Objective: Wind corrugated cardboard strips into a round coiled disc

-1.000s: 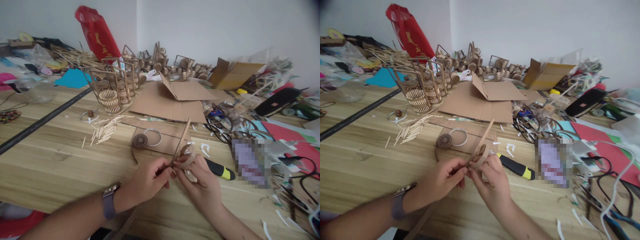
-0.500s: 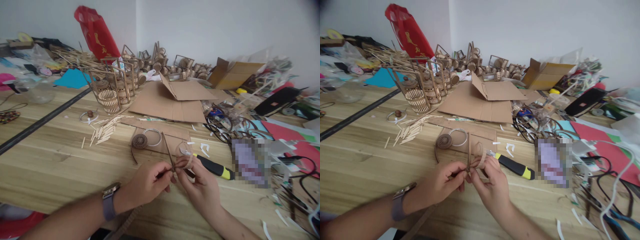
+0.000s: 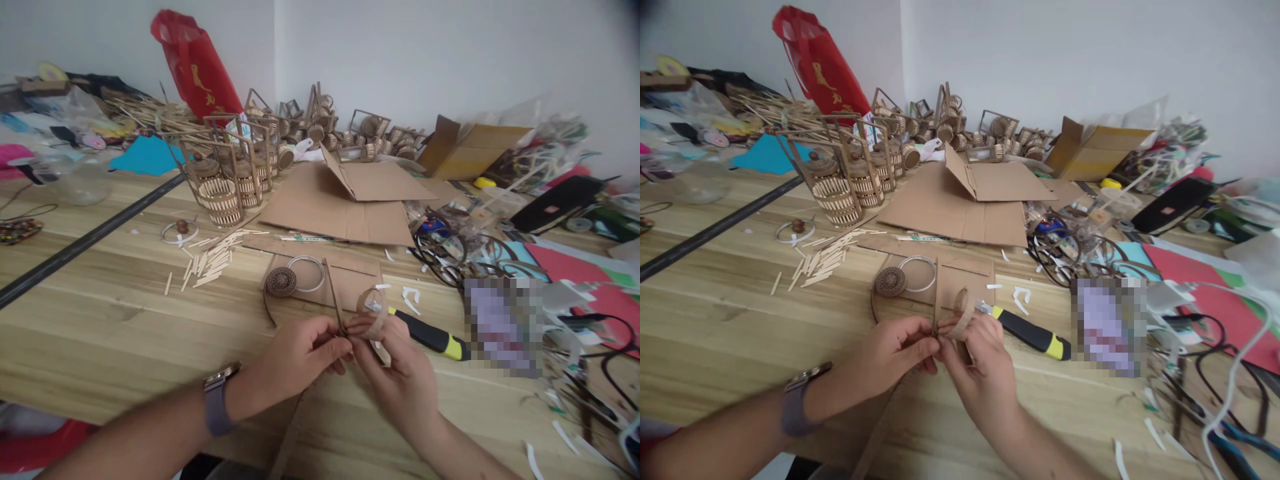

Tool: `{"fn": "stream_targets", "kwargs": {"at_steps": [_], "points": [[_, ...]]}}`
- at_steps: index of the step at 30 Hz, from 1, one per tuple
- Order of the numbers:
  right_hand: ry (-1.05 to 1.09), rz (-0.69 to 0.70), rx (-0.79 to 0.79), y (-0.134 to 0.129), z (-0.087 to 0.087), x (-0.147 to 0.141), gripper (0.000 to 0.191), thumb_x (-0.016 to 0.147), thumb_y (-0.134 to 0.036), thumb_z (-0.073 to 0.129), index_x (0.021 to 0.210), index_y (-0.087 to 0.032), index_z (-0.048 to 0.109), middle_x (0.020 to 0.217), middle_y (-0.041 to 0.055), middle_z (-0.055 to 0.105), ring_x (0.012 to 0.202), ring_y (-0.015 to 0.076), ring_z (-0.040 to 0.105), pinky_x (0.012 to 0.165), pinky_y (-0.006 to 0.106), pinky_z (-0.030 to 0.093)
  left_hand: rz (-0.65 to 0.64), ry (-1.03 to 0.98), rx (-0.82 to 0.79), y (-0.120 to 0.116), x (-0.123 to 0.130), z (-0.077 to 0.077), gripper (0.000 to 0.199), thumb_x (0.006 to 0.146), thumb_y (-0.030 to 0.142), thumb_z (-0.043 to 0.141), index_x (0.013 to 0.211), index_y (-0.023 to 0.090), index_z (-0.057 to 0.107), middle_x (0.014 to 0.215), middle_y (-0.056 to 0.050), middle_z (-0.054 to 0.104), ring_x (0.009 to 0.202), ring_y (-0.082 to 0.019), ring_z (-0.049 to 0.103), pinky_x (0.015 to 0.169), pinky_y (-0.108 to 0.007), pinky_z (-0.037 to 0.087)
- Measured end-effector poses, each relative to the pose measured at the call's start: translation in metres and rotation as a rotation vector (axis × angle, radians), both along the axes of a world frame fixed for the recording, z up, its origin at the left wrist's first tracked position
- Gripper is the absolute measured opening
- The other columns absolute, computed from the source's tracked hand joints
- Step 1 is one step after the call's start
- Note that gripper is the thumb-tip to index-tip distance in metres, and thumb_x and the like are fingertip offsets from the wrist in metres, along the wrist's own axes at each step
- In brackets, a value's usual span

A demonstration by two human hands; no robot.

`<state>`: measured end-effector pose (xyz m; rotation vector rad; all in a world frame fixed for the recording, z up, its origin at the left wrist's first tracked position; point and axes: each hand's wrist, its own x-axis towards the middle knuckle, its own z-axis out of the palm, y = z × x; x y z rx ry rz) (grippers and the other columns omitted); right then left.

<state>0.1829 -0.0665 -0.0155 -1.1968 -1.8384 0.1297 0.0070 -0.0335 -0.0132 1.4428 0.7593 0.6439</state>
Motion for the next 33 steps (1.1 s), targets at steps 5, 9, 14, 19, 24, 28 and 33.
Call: {"fn": "stream_targets", "kwargs": {"at_steps": [5,9,14,19,24,28,33], "points": [[-0.084,0.025,0.036,-0.0002,0.0001,0.0017,0.011,0.088,-0.015,0.059,0.087,-0.025,0.062,0.086,0.0016,0.074,0.082,0.02,0.068,0.076,0.035,0.045,0.022,0.046,0.045,-0.0013,0.001,0.0023,0.027,0.094,0.038,0.049,0.083,0.015,0.059,0.072,-0.004,0.066,0.066,-0.017,0.068,0.061,-0.025,0.051],[-0.115,0.035,0.056,-0.0005,0.0024,0.0006,0.013,0.088,-0.013,0.059,0.087,-0.025,0.061,0.085,0.0002,0.073,0.081,0.0187,0.068,0.078,0.035,0.042,0.027,0.095,0.075,-0.0037,0.001,0.0047,0.026,0.094,0.035,0.046,0.081,0.016,0.059,0.069,-0.004,0.067,0.063,-0.017,0.067,0.058,-0.024,0.05],[-0.1,-0.009,0.034,-0.0014,0.0033,-0.0005,0.011,0.088,-0.016,0.055,0.086,-0.025,0.06,0.081,0.0005,0.072,0.077,0.0184,0.066,0.074,0.034,0.044,0.032,0.135,0.098,-0.0042,0.0004,0.0045,0.025,0.092,0.032,0.046,0.077,0.016,0.058,0.07,-0.005,0.069,0.062,-0.017,0.067,0.056,-0.023,0.049],[-0.084,-0.016,0.037,-0.0009,0.0036,0.0013,0.011,0.088,-0.015,0.056,0.086,-0.025,0.059,0.079,0.0,0.071,0.073,0.0177,0.065,0.068,0.031,0.046,0.029,0.139,0.108,-0.0028,0.0002,0.0016,0.023,0.092,0.03,0.047,0.078,0.015,0.06,0.072,-0.005,0.07,0.062,-0.015,0.066,0.057,-0.023,0.049],[-0.104,0.013,0.099,0.0003,0.0034,-0.0003,0.012,0.088,-0.014,0.058,0.086,-0.025,0.059,0.08,-0.0004,0.071,0.075,0.0176,0.065,0.07,0.032,0.045,0.043,0.096,0.093,-0.0002,0.0015,0.0007,0.027,0.092,0.038,0.052,0.087,0.014,0.063,0.075,-0.005,0.069,0.068,-0.016,0.067,0.06,-0.023,0.05],[-0.153,0.009,0.135,-0.0004,0.0023,-0.0019,0.01,0.09,-0.015,0.058,0.091,-0.025,0.06,0.089,0.0011,0.074,0.084,0.0197,0.067,0.079,0.037,0.04,0.049,0.078,0.094,-0.0007,0.0022,-0.0014,0.03,0.095,0.037,0.048,0.091,0.014,0.065,0.078,-0.006,0.069,0.071,-0.016,0.067,0.064,-0.024,0.05],[-0.204,0.015,0.168,-0.0022,0.001,-0.0015,0.01,0.093,-0.014,0.056,0.093,-0.024,0.058,0.091,0.0018,0.076,0.089,0.0202,0.07,0.085,0.039,0.035,0.072,0.101,0.112,-0.0034,0.001,-0.0039,0.028,0.095,0.035,0.048,0.091,0.014,0.066,0.079,-0.006,0.07,0.071,-0.016,0.066,0.064,-0.024,0.05]]}}
